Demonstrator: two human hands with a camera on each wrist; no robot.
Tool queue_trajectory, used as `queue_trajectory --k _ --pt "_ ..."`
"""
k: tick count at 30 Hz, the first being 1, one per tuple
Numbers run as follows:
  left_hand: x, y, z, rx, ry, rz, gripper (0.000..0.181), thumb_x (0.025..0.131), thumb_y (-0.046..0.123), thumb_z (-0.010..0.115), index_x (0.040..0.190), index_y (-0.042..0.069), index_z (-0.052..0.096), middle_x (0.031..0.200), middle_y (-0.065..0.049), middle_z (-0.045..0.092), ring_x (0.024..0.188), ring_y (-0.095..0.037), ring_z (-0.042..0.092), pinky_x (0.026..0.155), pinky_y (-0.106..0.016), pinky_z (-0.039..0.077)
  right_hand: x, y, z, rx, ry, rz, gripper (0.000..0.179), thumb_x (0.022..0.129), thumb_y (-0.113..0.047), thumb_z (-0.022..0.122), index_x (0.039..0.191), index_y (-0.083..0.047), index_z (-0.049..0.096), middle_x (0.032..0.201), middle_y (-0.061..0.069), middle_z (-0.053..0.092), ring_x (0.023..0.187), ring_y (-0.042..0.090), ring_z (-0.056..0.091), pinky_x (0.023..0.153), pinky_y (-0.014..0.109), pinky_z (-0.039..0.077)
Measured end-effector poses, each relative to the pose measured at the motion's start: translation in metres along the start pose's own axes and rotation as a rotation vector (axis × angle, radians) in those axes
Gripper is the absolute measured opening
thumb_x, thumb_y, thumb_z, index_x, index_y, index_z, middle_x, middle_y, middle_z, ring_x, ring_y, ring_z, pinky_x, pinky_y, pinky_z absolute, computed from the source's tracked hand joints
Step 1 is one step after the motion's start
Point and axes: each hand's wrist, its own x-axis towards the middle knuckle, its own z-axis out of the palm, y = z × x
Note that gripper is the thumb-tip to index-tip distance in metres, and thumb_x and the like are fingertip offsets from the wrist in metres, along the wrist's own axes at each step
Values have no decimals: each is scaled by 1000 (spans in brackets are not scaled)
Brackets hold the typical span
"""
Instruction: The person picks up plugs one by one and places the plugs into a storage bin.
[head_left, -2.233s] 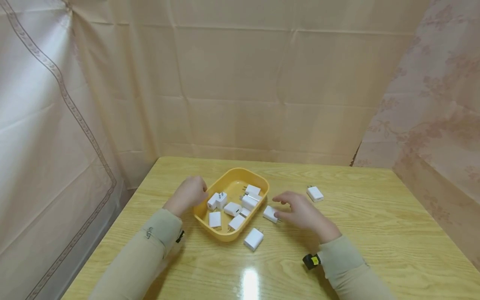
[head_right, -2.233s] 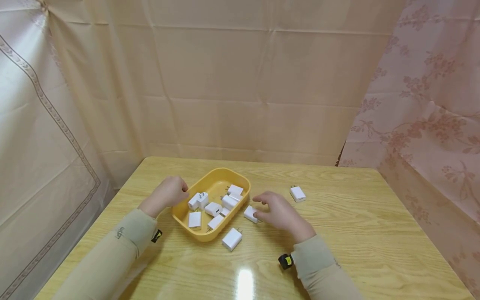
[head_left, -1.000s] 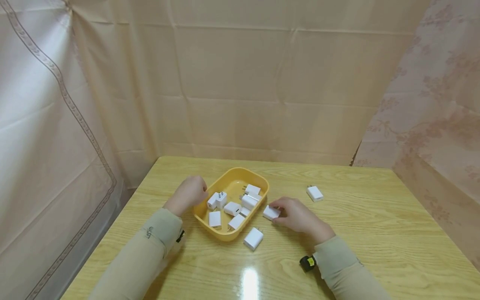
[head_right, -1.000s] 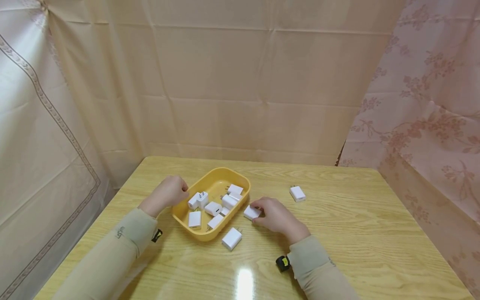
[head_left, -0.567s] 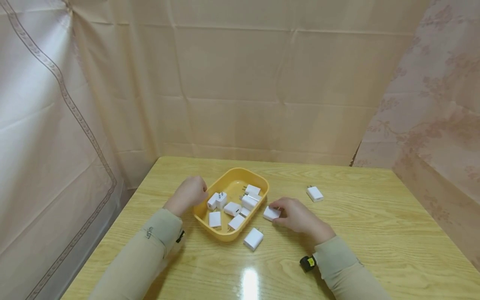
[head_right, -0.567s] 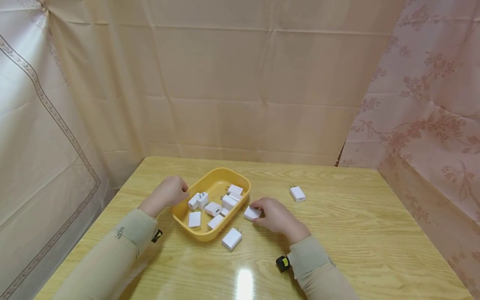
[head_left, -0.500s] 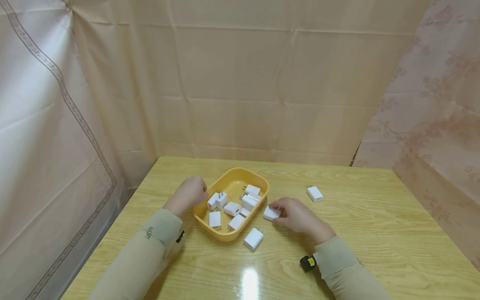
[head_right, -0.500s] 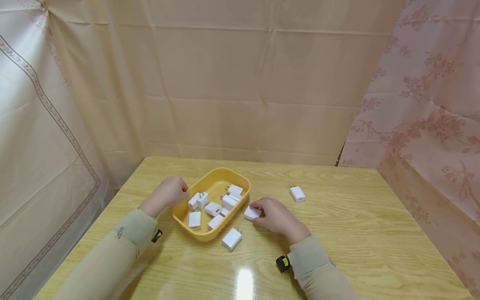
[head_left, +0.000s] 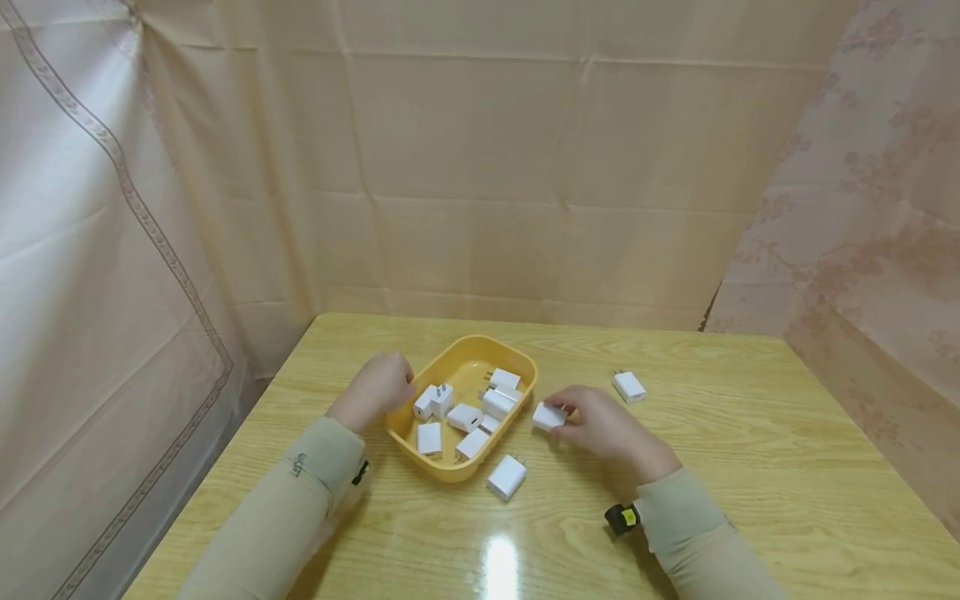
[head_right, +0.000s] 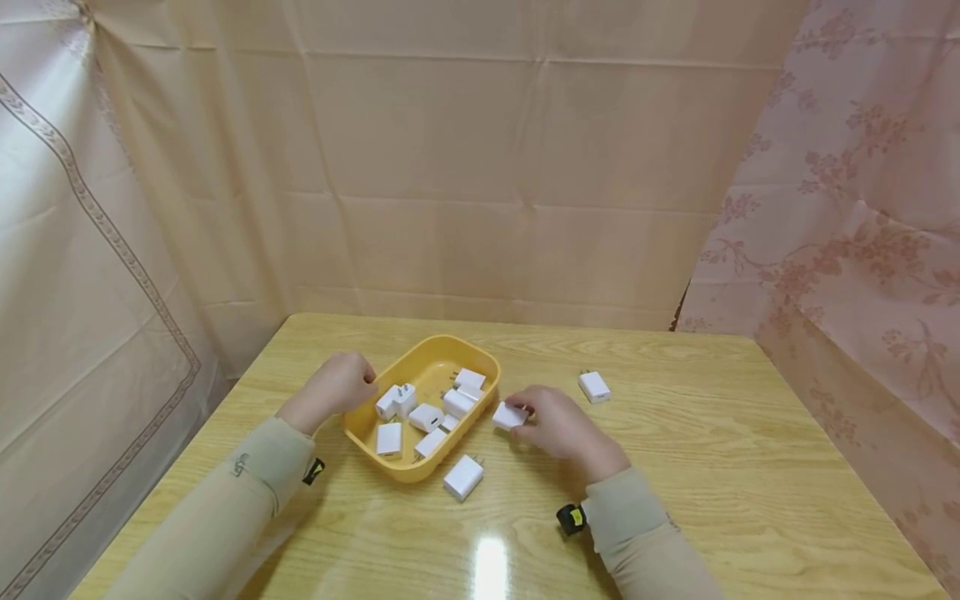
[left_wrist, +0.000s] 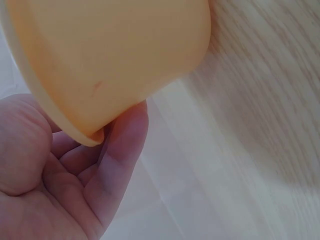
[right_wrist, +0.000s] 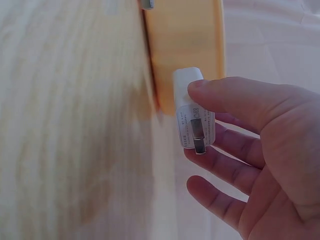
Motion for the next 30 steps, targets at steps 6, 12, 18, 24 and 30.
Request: queue_trajectory --k 6,12,18,24,30 --pt "0 -1 0 3 2 5 43 91 3 62 54 15 43 51 3 35 47 -11 35 44 -24 29 0 -3 -10 -5 18 14 40 87 -11 80 125 -6 71 111 0 70 95 14 62 83 39 54" --pt "0 -1 1 10 7 15 43 90 2 62 53 15 43 50 4 34 47 -11 34 44 -23 28 0 -5 -18 -38 47 -11 39 87 -13 80 125 -6 71 109 -1 71 94 15 63 82 39 53" --pt "0 0 1 9 7 11 44 89 2 62 53 15 41 50 4 33 46 -11 33 44 -23 28 1 -10 -32 -67 57 -33 40 88 -15 81 125 -6 71 109 0 71 96 18 64 82 42 53" --pt "0 0 0 2 2 3 41 90 3 63 54 14 47 51 3 36 47 -11 35 44 -23 30 2 -18 -49 -81 60 -38 41 89 -16 80 128 -7 69 110 1 70 98 25 64 80 42 53" --pt "0 0 0 0 -2 0 38 91 4 63 56 13 51 52 3 39 48 -11 37 44 -23 31 4 -26 -61 -105 74 -73 43 90 -16 79 130 -6 68 110 1 69 97 22 63 80 42 53"
